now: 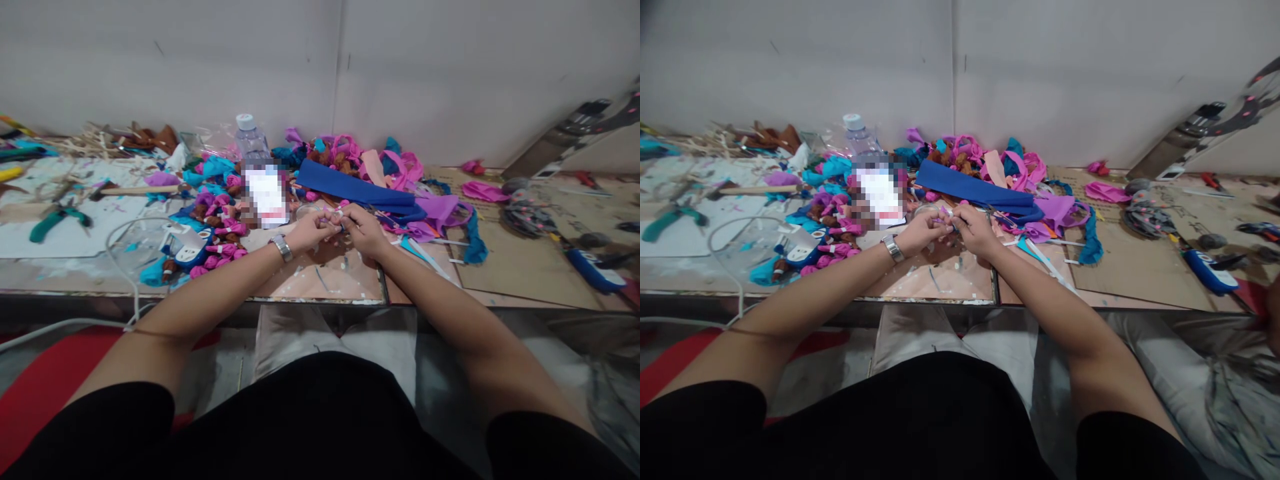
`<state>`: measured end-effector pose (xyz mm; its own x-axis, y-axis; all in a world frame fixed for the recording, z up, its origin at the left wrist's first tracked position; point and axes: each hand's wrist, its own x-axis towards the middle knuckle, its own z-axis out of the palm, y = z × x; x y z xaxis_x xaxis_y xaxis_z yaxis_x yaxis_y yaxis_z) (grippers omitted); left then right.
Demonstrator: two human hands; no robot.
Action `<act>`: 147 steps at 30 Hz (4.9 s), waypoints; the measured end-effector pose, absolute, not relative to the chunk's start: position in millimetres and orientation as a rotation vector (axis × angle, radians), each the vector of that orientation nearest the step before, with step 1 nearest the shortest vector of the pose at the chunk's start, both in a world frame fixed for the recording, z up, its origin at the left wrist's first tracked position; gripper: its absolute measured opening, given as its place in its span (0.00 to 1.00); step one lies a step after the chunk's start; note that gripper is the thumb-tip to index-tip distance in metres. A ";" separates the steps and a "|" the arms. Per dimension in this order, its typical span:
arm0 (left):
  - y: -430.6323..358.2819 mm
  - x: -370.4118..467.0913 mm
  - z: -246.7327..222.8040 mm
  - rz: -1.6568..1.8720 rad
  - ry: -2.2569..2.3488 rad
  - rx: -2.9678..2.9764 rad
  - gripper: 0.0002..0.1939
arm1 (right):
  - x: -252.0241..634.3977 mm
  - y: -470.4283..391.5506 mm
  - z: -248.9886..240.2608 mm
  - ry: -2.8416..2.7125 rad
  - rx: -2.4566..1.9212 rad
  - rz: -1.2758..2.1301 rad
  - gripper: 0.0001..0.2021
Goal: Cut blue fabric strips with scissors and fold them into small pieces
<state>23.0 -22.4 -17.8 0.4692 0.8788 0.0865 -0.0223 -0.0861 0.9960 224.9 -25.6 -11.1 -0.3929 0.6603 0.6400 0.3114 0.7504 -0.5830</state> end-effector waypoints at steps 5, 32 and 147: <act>-23.3 25.0 -15.6 0.936 0.764 1.451 0.25 | 224.6 -23.9 -13.9 -1.995 -0.721 0.458 0.21; -24.6 21.9 -5.6 1.048 0.910 1.530 0.18 | 229.6 -20.9 -11.7 -1.980 -0.760 0.213 0.17; -21.2 16.7 -12.7 1.255 1.019 1.968 0.14 | 226.5 -25.0 -13.3 -1.925 -0.857 0.211 0.12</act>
